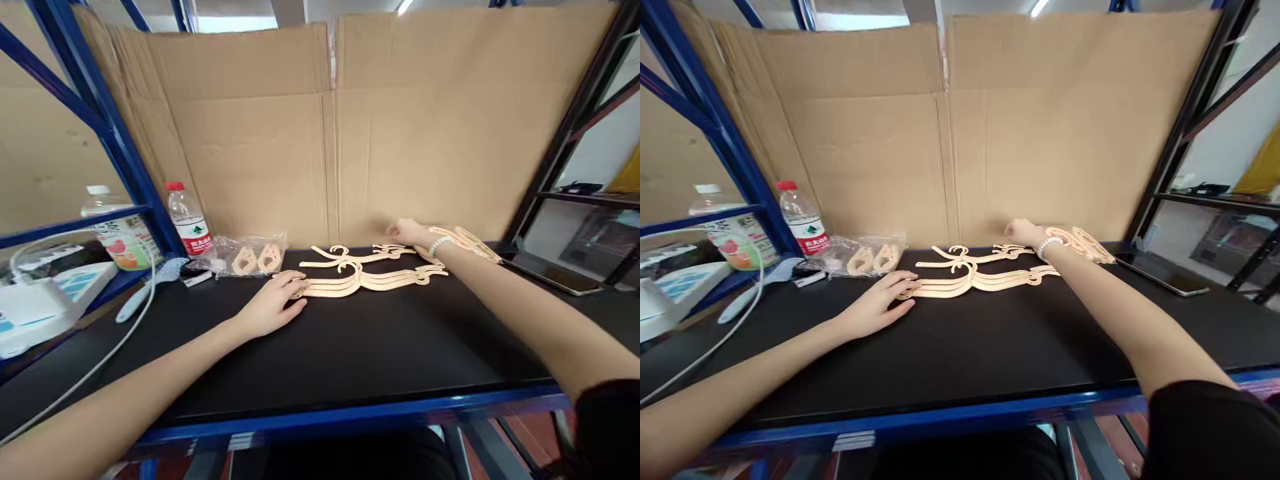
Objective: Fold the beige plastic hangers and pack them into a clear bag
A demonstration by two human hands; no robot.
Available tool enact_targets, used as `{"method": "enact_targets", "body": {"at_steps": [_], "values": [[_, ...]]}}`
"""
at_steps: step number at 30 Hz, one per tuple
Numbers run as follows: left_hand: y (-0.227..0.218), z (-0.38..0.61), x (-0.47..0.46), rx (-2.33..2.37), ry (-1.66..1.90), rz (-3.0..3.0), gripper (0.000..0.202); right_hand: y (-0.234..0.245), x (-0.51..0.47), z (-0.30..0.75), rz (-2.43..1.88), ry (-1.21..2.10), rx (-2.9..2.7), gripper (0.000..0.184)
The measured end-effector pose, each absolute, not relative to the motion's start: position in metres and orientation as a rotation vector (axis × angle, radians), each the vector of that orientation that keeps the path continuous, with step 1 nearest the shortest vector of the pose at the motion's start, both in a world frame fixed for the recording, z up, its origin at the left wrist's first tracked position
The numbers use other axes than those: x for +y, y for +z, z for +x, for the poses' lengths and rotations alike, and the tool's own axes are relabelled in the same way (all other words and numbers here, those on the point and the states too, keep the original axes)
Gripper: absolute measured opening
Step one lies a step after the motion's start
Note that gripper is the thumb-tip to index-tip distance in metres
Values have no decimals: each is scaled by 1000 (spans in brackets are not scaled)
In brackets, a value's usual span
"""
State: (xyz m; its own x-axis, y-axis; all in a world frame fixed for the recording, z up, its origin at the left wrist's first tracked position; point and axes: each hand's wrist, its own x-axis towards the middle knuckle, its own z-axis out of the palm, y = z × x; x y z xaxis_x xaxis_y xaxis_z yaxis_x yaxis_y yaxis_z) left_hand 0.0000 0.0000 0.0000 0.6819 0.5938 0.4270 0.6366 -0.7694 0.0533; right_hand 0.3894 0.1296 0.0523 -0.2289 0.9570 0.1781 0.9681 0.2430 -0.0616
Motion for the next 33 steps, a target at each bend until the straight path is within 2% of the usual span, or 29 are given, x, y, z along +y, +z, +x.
{"method": "enact_targets", "body": {"at_steps": [6,12,22,28,30,33], "values": [[2,2,0,-995,-697,-2810,33,47,133,374,-1799,15,-2427,26],[3,4,-3,-1014,-681,-2841,32,40,133,350,-1823,-48,-2461,19],[3,6,-5,-925,-712,-2899,30,47,130,339,-1806,-374,-2535,20],[9,11,-13,-960,-776,-2910,40,69,119,333,-1723,-522,-2419,19],[11,13,-15,-988,-840,-2918,42,80,110,329,-1602,-437,-2293,18],[14,19,-19,-1135,-1077,-2949,39,94,87,312,-1193,41,-1901,13]]}}
